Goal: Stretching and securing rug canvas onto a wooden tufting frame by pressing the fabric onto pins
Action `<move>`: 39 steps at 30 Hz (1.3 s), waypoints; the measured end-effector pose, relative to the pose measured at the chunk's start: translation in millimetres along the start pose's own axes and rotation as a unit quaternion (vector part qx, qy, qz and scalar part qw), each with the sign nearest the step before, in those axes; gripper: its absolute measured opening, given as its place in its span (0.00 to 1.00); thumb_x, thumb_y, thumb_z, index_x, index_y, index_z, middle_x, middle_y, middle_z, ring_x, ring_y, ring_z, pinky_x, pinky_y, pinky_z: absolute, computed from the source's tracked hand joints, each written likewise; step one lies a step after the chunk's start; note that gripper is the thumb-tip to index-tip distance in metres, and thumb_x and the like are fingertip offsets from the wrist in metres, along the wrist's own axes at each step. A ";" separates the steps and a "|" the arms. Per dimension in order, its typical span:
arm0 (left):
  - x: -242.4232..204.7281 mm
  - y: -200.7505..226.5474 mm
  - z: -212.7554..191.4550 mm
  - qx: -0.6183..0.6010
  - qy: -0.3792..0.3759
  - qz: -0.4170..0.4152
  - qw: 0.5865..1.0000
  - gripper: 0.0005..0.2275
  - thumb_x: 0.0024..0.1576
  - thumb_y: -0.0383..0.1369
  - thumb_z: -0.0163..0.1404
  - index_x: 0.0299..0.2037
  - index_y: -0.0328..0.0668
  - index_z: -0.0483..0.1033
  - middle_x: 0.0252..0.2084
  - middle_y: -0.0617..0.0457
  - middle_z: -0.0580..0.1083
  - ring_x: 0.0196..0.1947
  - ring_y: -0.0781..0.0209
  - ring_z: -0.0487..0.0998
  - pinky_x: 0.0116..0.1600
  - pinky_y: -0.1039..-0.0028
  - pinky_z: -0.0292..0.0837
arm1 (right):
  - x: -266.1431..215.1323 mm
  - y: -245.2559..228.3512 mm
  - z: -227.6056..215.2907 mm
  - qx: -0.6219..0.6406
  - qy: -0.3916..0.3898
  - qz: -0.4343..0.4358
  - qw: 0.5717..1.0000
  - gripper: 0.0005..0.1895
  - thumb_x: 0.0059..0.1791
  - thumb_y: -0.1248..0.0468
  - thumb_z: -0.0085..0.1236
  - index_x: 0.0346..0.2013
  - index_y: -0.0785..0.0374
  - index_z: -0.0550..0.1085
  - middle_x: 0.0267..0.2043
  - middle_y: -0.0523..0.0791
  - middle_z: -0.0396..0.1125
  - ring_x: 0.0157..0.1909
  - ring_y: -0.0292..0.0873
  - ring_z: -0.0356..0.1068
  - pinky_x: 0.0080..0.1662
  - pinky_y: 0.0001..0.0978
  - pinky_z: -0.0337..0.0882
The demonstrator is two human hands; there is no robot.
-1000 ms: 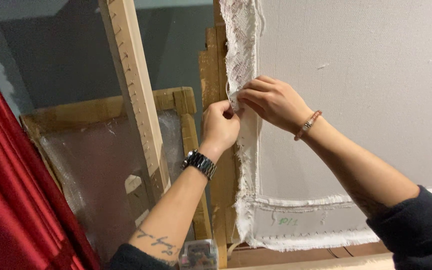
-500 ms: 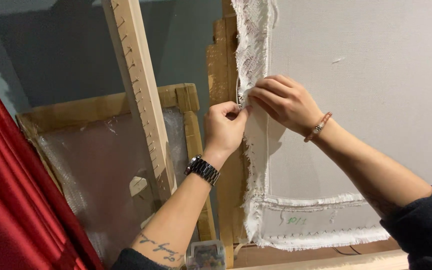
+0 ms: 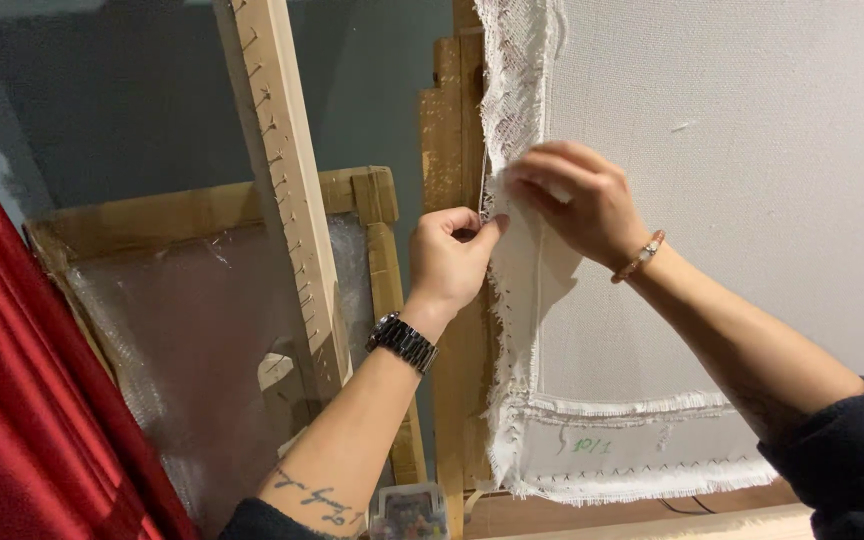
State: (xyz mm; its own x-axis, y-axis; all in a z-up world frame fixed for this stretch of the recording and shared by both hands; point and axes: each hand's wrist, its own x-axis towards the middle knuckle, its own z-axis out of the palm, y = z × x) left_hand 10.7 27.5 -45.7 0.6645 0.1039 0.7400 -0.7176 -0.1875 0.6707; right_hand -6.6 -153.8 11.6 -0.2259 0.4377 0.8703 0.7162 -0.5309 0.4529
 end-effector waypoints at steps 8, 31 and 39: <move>-24.6 43.4 -5.2 0.118 0.041 0.032 0.992 0.09 0.50 0.38 0.63 0.23 0.45 0.83 0.23 0.46 0.76 0.30 0.42 0.82 0.35 0.64 0.75 | 13.3 2.9 -3.9 -0.089 -0.052 -0.075 0.992 0.02 0.55 0.72 0.64 0.43 0.66 0.80 0.42 0.52 0.73 0.42 0.57 0.76 0.42 0.44 0.78; 18.8 14.9 16.0 -0.085 -0.016 -0.011 0.996 0.05 0.50 0.27 0.55 0.22 0.45 0.80 0.17 0.63 0.68 0.23 0.74 0.66 0.28 0.85 0.57 | 17.3 -6.8 -5.8 -0.161 -0.081 -0.107 0.978 0.01 0.54 0.73 0.63 0.40 0.67 0.79 0.41 0.49 0.72 0.41 0.50 0.77 0.40 0.35 0.78; 10.6 12.9 -1.8 -0.086 0.051 -0.010 0.995 0.09 0.51 0.35 0.64 0.19 0.52 0.82 0.12 0.64 0.70 0.21 0.83 0.63 0.24 0.85 0.57 | 15.7 -9.0 1.3 -0.176 -0.044 -0.097 0.979 0.02 0.57 0.71 0.59 0.42 0.64 0.77 0.42 0.48 0.70 0.40 0.52 0.74 0.38 0.38 0.76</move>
State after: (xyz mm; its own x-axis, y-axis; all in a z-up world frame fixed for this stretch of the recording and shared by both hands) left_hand 8.2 28.0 -29.1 0.6606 0.2059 0.7219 -0.7356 -0.0146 0.6773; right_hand -15.8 -141.2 21.0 -0.2666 0.6081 0.7478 0.3908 -0.6410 0.6606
